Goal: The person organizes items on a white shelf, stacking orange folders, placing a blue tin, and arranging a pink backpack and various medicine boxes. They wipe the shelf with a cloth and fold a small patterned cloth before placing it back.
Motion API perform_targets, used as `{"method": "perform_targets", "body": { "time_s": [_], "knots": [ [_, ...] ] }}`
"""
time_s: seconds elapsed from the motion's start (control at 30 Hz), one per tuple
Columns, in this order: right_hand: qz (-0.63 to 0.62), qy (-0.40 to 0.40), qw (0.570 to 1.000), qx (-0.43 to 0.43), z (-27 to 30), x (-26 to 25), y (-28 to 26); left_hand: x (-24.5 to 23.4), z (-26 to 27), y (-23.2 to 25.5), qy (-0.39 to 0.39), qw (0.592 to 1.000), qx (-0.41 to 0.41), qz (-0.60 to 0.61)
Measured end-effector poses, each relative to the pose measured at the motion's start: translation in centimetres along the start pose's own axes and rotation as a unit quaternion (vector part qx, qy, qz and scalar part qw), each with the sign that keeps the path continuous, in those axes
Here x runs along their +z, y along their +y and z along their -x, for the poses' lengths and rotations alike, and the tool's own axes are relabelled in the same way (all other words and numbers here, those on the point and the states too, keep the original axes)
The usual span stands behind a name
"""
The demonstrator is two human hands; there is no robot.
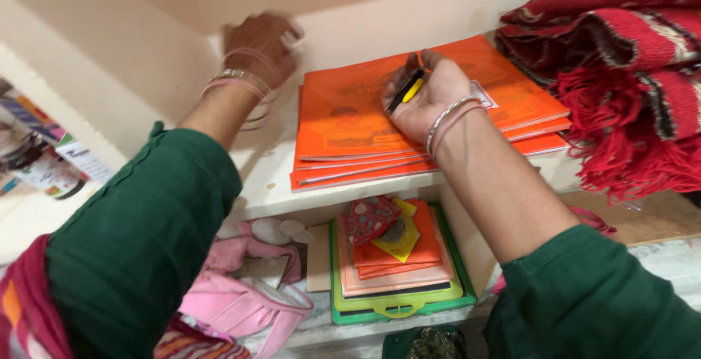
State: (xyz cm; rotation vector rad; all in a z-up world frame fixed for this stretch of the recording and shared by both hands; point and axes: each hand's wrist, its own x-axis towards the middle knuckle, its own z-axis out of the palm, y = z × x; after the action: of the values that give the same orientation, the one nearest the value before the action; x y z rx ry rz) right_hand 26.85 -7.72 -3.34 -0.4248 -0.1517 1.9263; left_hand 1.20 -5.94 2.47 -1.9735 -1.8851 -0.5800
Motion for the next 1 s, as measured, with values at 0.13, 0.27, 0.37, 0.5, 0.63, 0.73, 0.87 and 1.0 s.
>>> {"method": "perform_targets", "body": {
  "time_s": [0.13, 0.27, 0.37, 0.5, 0.63, 0.73, 0.87, 1.0],
  "knots": [
    [-0.053, 0.025, 0.998, -0.016, -0.3, 0.4, -0.2, -1.5, 0.3, 6.5, -0.015, 0.946, 0.127, 0.299],
    [-0.074, 0.026, 0.997, -0.015, -0.6, 0.0, -0.9, -2.6, 1.8, 10.8, -0.048, 0.928, 0.175, 0.326],
    [0.007, -0.032, 0.999, -0.017, -0.1, -0.4, -2.5, -3.3, 3.1, 11.5, -0.02, 0.956, 0.134, 0.262],
    [0.328, -0.035, 0.933, -0.142, 2.2, -1.6, -6.3, -3.3, 5.6, 10.6, -0.118, 0.959, 0.135, 0.218],
    [0.764, 0.102, 0.518, -0.371, 5.1, -3.0, -11.1, -3.4, 8.6, 10.2, -0.222, 0.949, 0.167, 0.148],
    [0.884, 0.15, 0.307, -0.319, 5.9, -3.9, -13.7, -3.5, 10.2, 10.1, -0.243, 0.945, 0.174, 0.135],
    [0.904, 0.205, 0.29, -0.237, 5.1, -4.7, -14.1, -3.0, 11.8, 8.7, -0.221, 0.958, 0.159, 0.088],
    [0.932, 0.211, 0.242, -0.17, 4.3, -4.1, -14.5, -2.4, 13.0, 7.5, -0.208, 0.963, 0.142, 0.091]
  ]
}}
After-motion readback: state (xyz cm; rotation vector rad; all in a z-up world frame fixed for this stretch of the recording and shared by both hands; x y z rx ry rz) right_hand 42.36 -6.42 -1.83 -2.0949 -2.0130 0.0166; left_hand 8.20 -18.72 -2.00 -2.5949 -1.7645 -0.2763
